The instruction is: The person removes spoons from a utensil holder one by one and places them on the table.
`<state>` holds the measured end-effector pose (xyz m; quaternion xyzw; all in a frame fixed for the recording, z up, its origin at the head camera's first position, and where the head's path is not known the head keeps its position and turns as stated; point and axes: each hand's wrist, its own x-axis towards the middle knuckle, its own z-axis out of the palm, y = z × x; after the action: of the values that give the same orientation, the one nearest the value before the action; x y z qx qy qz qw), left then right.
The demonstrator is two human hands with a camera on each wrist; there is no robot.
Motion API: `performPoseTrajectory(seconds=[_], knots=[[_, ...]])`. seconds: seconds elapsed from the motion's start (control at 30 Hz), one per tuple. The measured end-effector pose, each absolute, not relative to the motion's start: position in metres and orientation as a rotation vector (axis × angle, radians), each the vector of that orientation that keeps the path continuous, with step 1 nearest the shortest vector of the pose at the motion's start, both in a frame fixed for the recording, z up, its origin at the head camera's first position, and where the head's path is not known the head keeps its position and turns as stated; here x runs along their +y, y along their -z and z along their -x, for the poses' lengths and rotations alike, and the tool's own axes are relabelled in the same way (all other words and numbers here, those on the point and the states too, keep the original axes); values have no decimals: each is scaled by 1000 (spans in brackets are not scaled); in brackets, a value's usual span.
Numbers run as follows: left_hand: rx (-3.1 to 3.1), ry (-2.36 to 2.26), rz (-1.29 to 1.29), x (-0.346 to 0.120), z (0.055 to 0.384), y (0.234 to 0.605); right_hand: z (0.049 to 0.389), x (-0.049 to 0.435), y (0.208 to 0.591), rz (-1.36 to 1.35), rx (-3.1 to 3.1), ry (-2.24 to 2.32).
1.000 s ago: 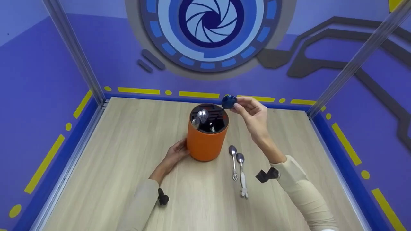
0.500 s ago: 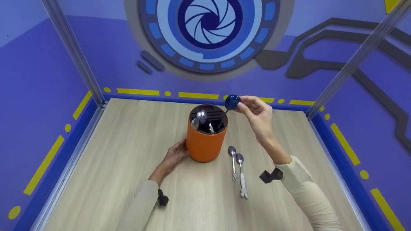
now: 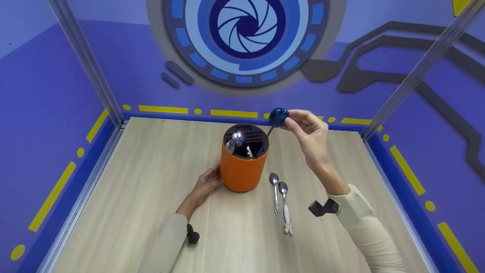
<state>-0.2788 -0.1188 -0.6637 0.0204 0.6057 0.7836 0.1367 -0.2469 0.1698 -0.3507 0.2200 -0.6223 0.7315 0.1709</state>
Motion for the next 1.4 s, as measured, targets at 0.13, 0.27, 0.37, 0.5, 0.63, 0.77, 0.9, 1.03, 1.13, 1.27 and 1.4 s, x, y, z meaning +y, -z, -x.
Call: performPoseTrajectory(seconds=[0.13, 0.27, 0.37, 0.5, 0.63, 0.77, 0.9, 1.03, 1.13, 1.27, 1.4], knots=[[1770, -2263, -54, -120, 280, 665, 244, 175, 348, -610, -1761, -2078], [1804, -2248, -49, -121, 280, 665, 242, 181, 349, -598, -1794, -2077], [1806, -2245, -35, -121, 279, 665, 241, 186, 353, -594, -1817, -2075], [1789, -2256, -16, -121, 278, 665, 241, 192, 359, -585, -1842, -2075], [1792, -2259, -14, -122, 279, 665, 243, 197, 365, -571, -1861, -2068], [1794, -2257, -38, -122, 279, 666, 244, 202, 370, -548, -1866, -2070], [1815, -2249, -39, -122, 280, 667, 243, 206, 373, -519, -1878, -2062], [1835, -2242, -16, -120, 279, 666, 242, 212, 378, -515, -1890, -2050], [1829, -2247, -17, -119, 279, 666, 241, 216, 383, -519, -1892, -2050], [1820, -2254, -22, -119, 279, 666, 241, 221, 391, -496, -1903, -2043], [1821, -2249, -23, -119, 279, 666, 242, 226, 400, -455, -1915, -2044]])
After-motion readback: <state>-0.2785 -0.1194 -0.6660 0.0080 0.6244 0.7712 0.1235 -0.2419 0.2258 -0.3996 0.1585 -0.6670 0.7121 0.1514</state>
